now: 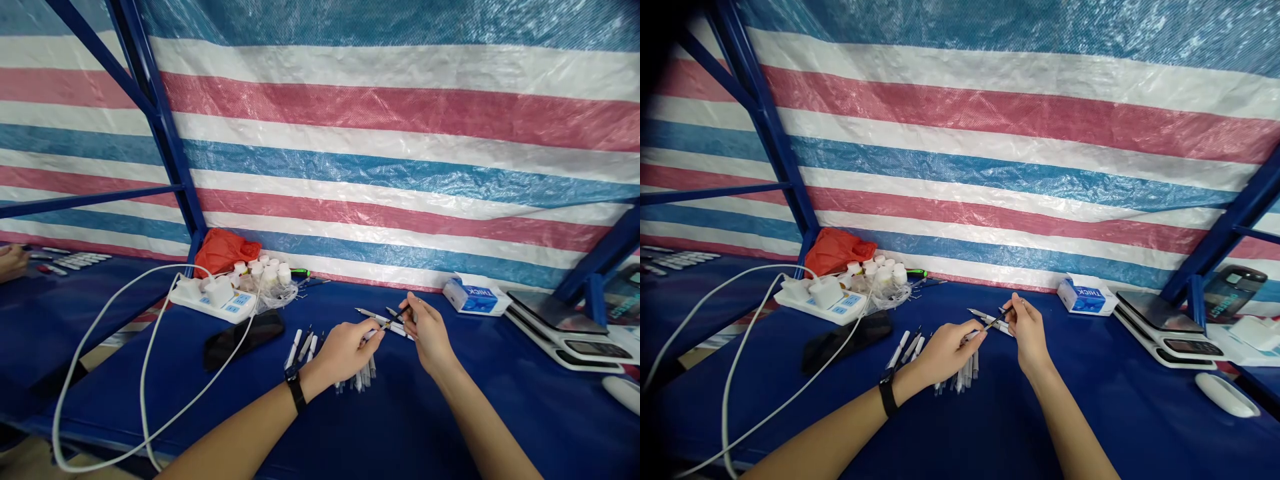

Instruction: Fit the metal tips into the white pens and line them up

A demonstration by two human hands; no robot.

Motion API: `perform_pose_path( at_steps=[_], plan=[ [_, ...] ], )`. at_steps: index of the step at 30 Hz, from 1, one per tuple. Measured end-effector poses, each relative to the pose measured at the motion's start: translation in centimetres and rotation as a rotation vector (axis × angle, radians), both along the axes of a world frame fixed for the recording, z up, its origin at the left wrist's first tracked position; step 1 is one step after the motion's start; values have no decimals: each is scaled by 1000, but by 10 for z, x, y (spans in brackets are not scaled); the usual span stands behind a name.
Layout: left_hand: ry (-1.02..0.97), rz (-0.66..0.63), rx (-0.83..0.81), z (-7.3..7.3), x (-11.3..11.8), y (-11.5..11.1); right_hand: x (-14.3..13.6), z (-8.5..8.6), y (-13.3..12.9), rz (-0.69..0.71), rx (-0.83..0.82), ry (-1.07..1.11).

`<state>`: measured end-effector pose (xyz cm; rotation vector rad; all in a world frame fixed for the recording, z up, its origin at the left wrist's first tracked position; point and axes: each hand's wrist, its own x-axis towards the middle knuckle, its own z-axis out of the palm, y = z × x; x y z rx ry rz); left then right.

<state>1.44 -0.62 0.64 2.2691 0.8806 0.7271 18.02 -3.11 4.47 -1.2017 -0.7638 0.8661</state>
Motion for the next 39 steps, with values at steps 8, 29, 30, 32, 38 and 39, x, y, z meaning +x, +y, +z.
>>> perform_pose_path(
  at_steps=[8,29,30,32,38,39],
  plan=[
    [349,-99,213,2,1,-6,-14,-1,-4,58,-10,-194],
    [151,69,165,2,-4,5,17,-7,0,74,-391,-1059],
    [146,82,154,4,-5,5,16,-7,0,100,-458,-1139],
    [133,101,129,7,-5,3,17,-7,-1,117,-559,-1202],
    [123,103,83,11,-5,1,32,-9,-6,233,-690,-1220],
    [121,101,81,11,-5,1,33,-9,-7,276,-688,-1206]
  ],
)
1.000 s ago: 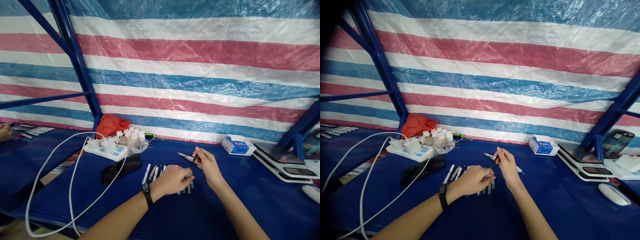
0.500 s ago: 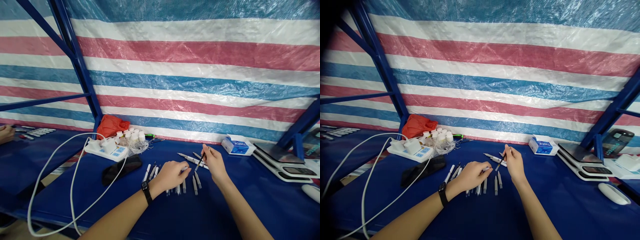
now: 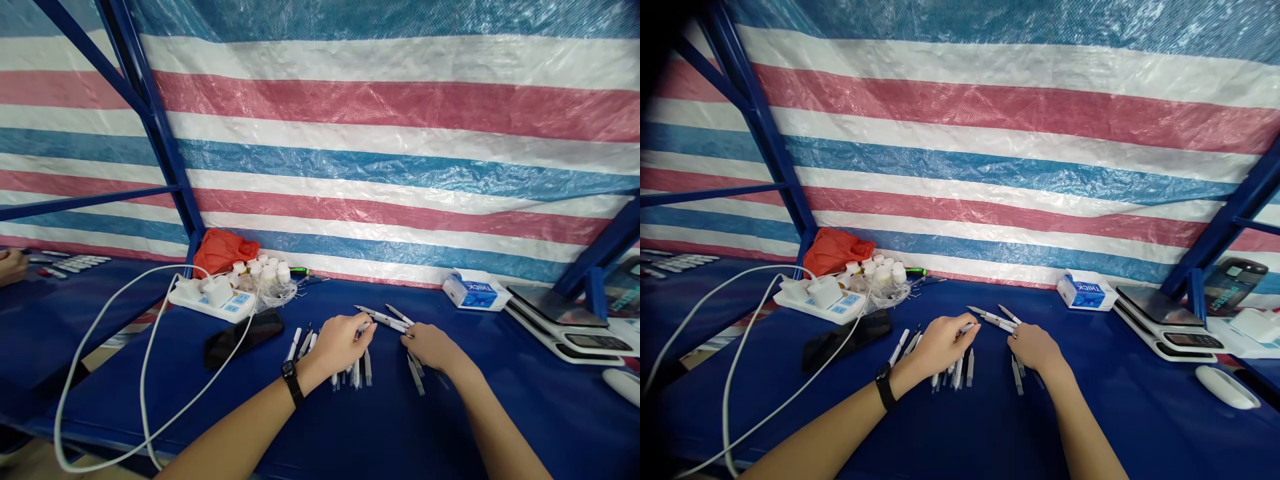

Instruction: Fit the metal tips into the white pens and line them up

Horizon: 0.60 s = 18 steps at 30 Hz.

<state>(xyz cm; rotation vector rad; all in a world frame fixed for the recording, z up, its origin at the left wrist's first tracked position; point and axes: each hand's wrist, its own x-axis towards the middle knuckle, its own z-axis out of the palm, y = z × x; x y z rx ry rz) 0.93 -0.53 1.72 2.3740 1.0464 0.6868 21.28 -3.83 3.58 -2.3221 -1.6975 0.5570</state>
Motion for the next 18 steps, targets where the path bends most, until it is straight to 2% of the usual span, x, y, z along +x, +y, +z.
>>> perform_pose_path(
  at_steps=[4,8,12,15,18],
  plan=[
    [-2,-4,3,-3,0,2,-4,3,-5,71,-41,123],
    [27,-34,67,-7,0,3,-8,2,-6,104,21,315],
    [112,-186,211,-9,4,-7,-5,-1,0,7,139,197],
    [181,-320,303,-9,8,-17,-2,0,1,-18,102,154],
    [238,-394,372,-11,10,-21,-4,1,-1,-10,50,180]
  ],
)
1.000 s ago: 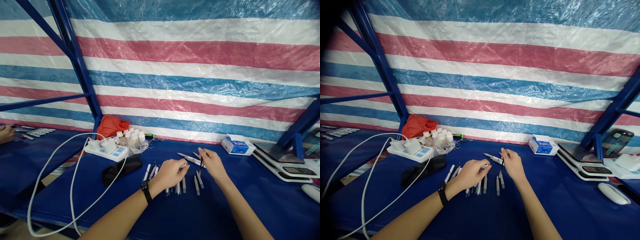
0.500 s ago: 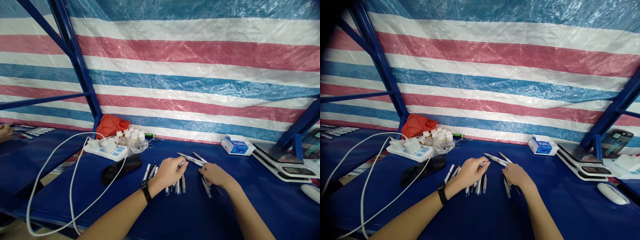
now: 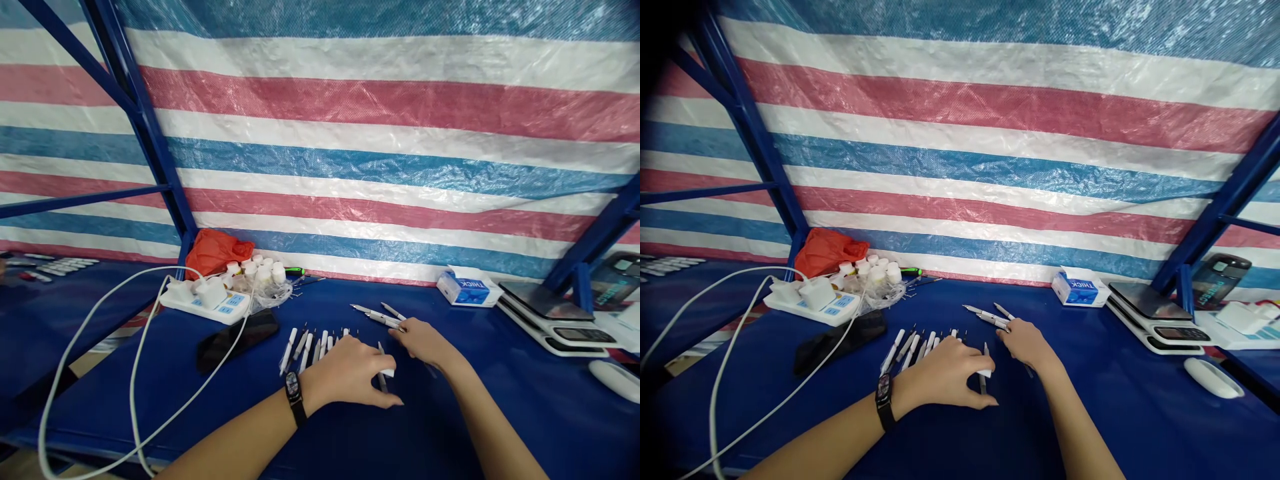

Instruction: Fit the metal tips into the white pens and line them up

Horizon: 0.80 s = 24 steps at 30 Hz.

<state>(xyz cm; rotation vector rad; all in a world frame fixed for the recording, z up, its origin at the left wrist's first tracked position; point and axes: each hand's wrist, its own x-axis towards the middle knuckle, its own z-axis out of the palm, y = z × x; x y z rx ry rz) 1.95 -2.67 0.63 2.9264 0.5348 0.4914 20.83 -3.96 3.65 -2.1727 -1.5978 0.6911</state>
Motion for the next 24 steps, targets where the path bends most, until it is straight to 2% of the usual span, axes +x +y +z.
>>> perform_pose_path(
  at_steps=[4,8,12,17,20,24],
  plan=[
    [48,16,34,-1,-2,4,-6,0,-3,33,-4,54],
    [59,41,-16,4,-7,11,-9,1,-3,61,-3,90],
    [62,67,-31,9,-10,15,-7,4,-3,28,-13,96],
    [26,86,-5,8,-11,19,-1,10,-5,-13,-31,49],
    [35,82,0,7,-11,20,1,12,-6,16,-78,34],
    [45,66,12,8,-12,20,-1,10,-8,98,-229,176]
  ],
)
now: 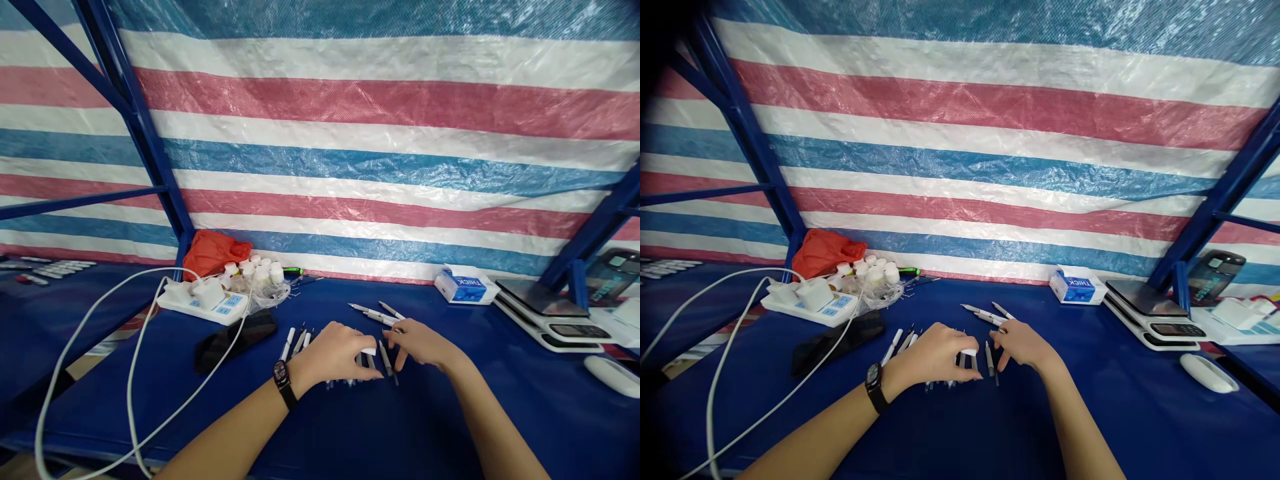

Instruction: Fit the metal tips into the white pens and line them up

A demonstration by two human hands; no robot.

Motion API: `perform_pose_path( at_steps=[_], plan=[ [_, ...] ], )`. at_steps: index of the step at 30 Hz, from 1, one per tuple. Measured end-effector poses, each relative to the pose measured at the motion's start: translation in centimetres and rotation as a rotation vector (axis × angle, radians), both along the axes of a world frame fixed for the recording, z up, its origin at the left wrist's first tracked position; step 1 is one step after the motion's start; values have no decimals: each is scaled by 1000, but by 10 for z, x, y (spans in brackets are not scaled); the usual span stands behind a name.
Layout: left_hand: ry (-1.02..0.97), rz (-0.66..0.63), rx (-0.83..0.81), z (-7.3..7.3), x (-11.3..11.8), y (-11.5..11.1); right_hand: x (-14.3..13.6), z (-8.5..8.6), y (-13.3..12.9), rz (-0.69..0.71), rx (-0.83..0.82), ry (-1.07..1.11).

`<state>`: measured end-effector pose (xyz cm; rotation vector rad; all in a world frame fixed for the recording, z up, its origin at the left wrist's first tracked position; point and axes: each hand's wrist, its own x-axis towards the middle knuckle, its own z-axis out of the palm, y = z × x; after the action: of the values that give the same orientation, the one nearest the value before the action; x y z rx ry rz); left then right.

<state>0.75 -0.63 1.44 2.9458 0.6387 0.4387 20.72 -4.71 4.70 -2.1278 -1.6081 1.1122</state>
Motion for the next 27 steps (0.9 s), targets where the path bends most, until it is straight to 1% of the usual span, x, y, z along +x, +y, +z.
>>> perform_pose_path(
  at_steps=[2,4,7,12,16,20,27],
  plan=[
    [-9,-5,-1,0,0,0,-3,-1,0,27,-53,81],
    [-19,4,-4,0,0,0,-5,-1,0,49,-68,126],
    [-16,23,-1,0,0,0,-5,-4,0,64,-44,153],
    [-18,53,18,1,1,-1,-1,-10,2,49,12,135],
    [-38,94,51,2,0,0,-4,-7,2,52,-23,177],
    [-47,85,57,1,-1,0,-7,-4,1,49,-27,196],
    [-42,93,73,0,1,0,-6,-4,0,39,-27,220]
  ],
)
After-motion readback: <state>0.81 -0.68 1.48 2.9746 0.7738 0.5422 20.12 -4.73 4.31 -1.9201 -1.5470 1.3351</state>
